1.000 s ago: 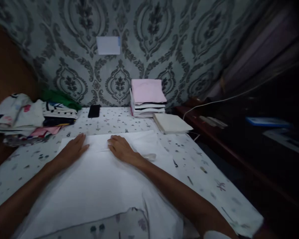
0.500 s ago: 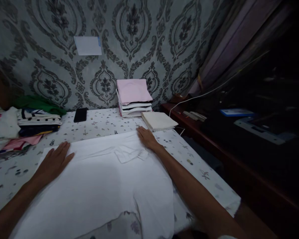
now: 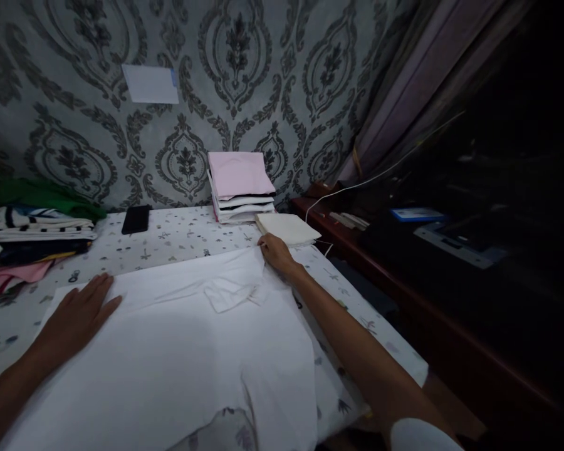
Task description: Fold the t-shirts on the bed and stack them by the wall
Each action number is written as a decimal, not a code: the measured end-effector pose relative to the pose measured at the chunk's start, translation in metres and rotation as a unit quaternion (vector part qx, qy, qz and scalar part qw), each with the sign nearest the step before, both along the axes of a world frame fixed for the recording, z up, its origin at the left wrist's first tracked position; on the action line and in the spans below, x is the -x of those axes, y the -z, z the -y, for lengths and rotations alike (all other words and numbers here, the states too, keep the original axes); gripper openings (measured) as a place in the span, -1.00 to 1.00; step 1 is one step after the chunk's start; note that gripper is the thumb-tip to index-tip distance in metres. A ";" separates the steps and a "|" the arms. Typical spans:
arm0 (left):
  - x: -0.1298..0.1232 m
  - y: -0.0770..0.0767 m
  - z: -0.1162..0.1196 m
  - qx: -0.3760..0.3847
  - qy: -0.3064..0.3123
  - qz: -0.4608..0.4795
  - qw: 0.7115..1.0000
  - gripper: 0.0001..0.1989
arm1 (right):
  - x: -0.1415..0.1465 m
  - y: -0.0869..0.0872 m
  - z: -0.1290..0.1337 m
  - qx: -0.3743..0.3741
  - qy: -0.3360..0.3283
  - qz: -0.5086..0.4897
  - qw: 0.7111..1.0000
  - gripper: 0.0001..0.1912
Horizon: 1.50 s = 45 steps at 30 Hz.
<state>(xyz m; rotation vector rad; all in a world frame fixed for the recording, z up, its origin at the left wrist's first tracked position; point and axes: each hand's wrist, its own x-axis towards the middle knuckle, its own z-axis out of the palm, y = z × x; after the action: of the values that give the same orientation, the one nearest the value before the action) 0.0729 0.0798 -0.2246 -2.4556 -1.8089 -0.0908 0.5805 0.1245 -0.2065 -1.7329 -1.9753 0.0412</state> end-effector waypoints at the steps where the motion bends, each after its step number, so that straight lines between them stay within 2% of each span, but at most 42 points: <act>1: -0.002 -0.002 0.001 -0.001 -0.001 0.004 1.000 -0.34 | 0.001 -0.001 0.000 0.000 0.007 -0.003 1.000 -0.73; 8: -0.009 -0.012 0.003 0.026 -0.022 0.001 0.999 -0.28 | 0.008 -0.001 0.001 -0.014 0.061 -0.013 0.998 -0.76; 12: 0.002 0.000 -0.001 0.022 -0.008 0.004 1.000 -0.30 | 0.014 0.000 -0.002 -0.033 0.084 0.000 0.996 -0.75; 15: 0.013 0.014 -0.005 -0.003 0.006 0.008 1.000 -0.34 | 0.015 0.000 -0.004 -0.028 0.093 0.010 0.995 -0.75; 18: 0.018 0.020 -0.008 -0.010 0.018 0.005 1.000 -0.33 | 0.014 0.001 -0.006 -0.015 0.098 0.017 0.995 -0.74; 23: 0.007 0.007 -0.004 0.008 0.007 -0.001 1.000 -0.30 | 0.015 -0.005 -0.002 -0.002 0.075 0.019 0.997 -0.66; 26: -0.003 -0.006 0.001 0.027 -0.007 -0.001 1.000 -0.27 | 0.018 -0.016 0.014 -0.015 0.061 0.021 0.998 -0.59; 28: -0.007 -0.012 0.003 0.035 -0.020 0.000 0.999 -0.25 | 0.023 -0.025 0.033 -0.015 0.026 0.022 0.999 -0.66; 31: -0.012 -0.019 0.006 0.031 -0.022 0.002 0.999 -0.24 | 0.034 -0.035 0.071 0.033 -0.062 0.000 0.998 -0.77; 33: -0.019 -0.025 0.010 0.008 -0.011 0.011 1.000 -0.25 | 0.041 -0.037 0.095 0.079 -0.098 -0.016 0.992 -0.76; 36: -0.047 -0.040 0.023 -0.019 0.046 0.044 0.998 -0.33 | 0.049 -0.035 0.118 0.117 -0.090 -0.017 0.989 -0.72; 40: -0.119 -0.057 0.043 0.018 0.207 0.086 0.974 -0.51 | 0.053 -0.031 0.126 0.103 -0.068 -0.061 0.990 -0.91; 42: -0.156 -0.059 0.049 0.015 0.271 0.080 0.959 -0.57 | 0.053 -0.031 0.127 0.068 -0.092 -0.084 0.990 -0.87; 45: -0.194 -0.055 0.049 -0.015 0.312 0.048 0.949 -0.71 | 0.051 -0.029 0.131 0.019 -0.142 -0.107 0.984 -0.75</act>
<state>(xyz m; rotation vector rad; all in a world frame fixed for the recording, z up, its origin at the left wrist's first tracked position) 0.2673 0.0309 -0.1697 -2.9379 -0.9712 -0.2795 0.5293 -0.0070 -0.1772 -1.3909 -2.0530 0.3496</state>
